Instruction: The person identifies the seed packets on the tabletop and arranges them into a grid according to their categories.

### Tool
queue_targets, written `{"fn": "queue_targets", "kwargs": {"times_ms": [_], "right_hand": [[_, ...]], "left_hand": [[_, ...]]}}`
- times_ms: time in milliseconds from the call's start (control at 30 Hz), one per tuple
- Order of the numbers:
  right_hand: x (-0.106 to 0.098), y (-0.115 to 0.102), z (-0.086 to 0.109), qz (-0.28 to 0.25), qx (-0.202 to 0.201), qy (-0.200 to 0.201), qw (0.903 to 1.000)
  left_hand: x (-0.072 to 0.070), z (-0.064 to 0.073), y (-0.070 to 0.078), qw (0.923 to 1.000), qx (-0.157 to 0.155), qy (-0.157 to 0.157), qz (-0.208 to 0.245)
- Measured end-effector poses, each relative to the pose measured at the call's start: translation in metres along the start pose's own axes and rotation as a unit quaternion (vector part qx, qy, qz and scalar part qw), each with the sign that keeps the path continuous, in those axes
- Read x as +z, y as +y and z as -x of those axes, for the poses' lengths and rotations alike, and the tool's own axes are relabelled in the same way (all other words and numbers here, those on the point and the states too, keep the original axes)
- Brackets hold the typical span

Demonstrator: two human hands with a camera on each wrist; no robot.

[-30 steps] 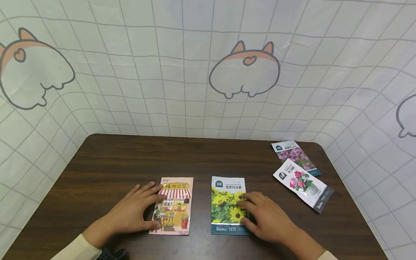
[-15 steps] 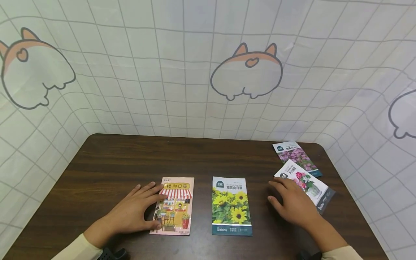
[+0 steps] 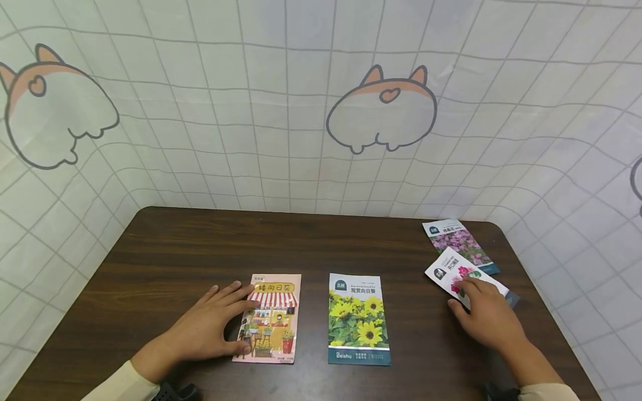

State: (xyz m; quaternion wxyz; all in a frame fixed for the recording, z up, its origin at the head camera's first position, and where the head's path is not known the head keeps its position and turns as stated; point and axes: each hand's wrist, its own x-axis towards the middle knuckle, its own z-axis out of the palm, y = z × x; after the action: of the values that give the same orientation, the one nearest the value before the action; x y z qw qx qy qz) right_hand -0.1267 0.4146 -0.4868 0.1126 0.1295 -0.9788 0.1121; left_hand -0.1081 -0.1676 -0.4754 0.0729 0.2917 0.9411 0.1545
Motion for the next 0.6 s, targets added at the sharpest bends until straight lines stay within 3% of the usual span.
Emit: {"fn": "queue_targets", "kwargs": {"times_ms": [200,600], "right_hand": [[-0.0011,0.0083,0.0033,0.007,0.006,0.018,0.9998],[-0.0029,0.0035,-0.0010,0.016,0.028,-0.021,0.9993]], "left_hand": [[0.0012,-0.0007,0.0005,1.0000,0.002,0.005,-0.002],[0.0024,-0.0006,-0.0009,1.0000,-0.004,0.000,-0.004]]}}
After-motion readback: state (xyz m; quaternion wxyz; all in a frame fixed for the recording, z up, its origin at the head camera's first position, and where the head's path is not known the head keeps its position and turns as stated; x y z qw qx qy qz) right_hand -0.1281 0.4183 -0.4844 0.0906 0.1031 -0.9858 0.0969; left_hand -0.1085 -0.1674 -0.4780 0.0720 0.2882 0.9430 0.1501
